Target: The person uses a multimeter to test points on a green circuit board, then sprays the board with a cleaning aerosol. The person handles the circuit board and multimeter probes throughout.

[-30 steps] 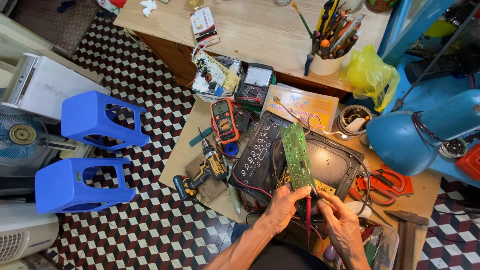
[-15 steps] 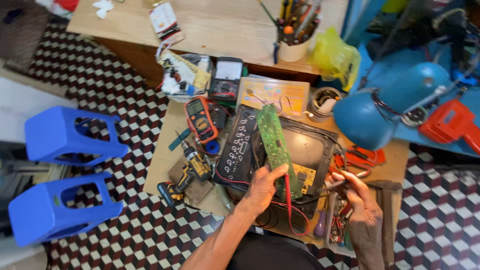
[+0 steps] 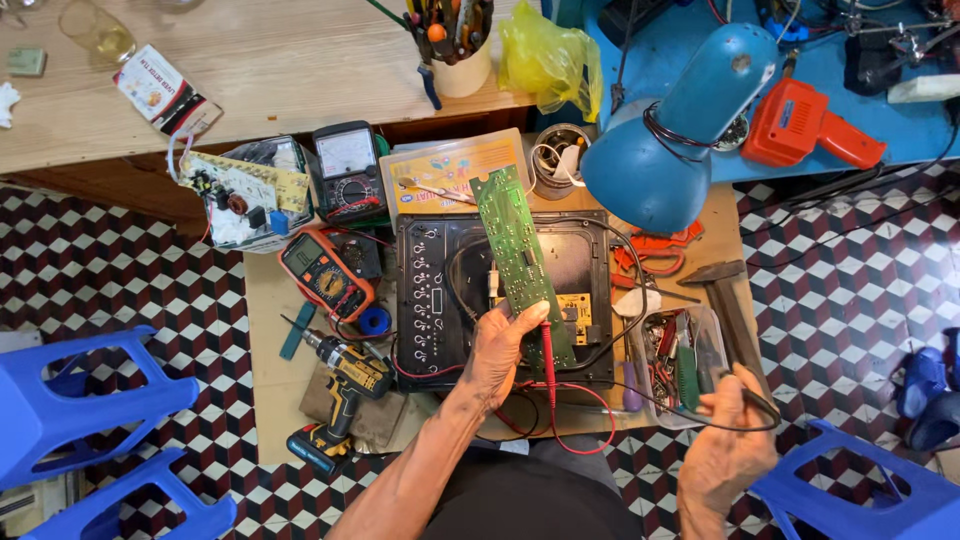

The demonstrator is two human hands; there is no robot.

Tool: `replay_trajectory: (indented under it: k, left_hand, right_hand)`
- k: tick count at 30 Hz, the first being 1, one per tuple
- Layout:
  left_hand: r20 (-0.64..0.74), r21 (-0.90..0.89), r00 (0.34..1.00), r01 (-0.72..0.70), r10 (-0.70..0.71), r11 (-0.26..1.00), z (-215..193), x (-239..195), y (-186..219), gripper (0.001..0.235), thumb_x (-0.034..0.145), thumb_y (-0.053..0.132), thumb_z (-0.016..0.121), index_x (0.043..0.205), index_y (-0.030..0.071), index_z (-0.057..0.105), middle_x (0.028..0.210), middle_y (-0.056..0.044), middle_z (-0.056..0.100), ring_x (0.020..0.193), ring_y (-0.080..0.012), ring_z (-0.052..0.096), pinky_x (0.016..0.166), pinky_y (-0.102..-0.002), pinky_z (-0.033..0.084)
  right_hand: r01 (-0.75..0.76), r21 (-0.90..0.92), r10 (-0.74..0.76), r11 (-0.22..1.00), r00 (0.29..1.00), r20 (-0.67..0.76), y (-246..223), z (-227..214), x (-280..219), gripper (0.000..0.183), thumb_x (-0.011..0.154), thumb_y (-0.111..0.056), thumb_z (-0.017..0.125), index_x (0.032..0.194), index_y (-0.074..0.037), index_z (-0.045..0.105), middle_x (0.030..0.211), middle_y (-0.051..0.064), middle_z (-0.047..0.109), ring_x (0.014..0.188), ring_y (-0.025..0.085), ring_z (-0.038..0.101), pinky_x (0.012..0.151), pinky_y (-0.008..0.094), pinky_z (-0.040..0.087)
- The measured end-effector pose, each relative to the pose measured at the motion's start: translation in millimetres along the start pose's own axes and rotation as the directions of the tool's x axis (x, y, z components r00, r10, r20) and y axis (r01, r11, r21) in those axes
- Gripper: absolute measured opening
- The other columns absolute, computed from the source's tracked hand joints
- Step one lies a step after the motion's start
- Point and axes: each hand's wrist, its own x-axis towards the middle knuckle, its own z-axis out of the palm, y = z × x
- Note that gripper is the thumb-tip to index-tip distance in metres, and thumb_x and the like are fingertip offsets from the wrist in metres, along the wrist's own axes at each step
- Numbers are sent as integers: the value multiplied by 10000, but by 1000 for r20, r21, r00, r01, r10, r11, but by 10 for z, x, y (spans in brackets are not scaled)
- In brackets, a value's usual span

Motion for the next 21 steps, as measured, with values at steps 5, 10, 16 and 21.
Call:
replay_trajectory:
  k: [5,10,16,21]
  left_hand:
    - [-18,4,999,44,-44,999,27,53,14,313,933,180,750,1198,26,687,1101,-37,720,1027,-115,628,953,-287,485]
    - [-33,-21,998,59,-59,998,116,111,67,332,913,183,733,1211,47,678,1123,-18,727,1047,-99,643,972,-268,500]
    - [-4,-67,996,85,-86,994,162,230,237,320,944,159,725,1224,20,659,1115,-56,719,1036,-140,651,959,-314,523]
    - [-32,-3,995,95,-95,995,174,294,286,336,942,171,718,1237,23,655,1134,-40,719,1041,-110,649,954,-282,520]
  right_hand:
    - [-131,485,-11,865,960,279,-281,631,-32,259,1081,-130,552,1238,65,618,1122,168,705,1037,236,721,981,342,601]
    - [-362,580,62,730,880,471,-423,1181,120,200,1000,-17,605,1191,42,591,1169,181,695,1096,256,707,1014,368,573]
    - [-434,558,68,707,828,557,-390,1314,277,161,992,31,612,1152,43,594,1157,176,694,1113,235,682,1044,362,532]
    - [-483,561,74,673,798,598,-364,1349,332,145,977,23,584,1122,33,591,1138,163,695,1122,250,694,1058,364,535]
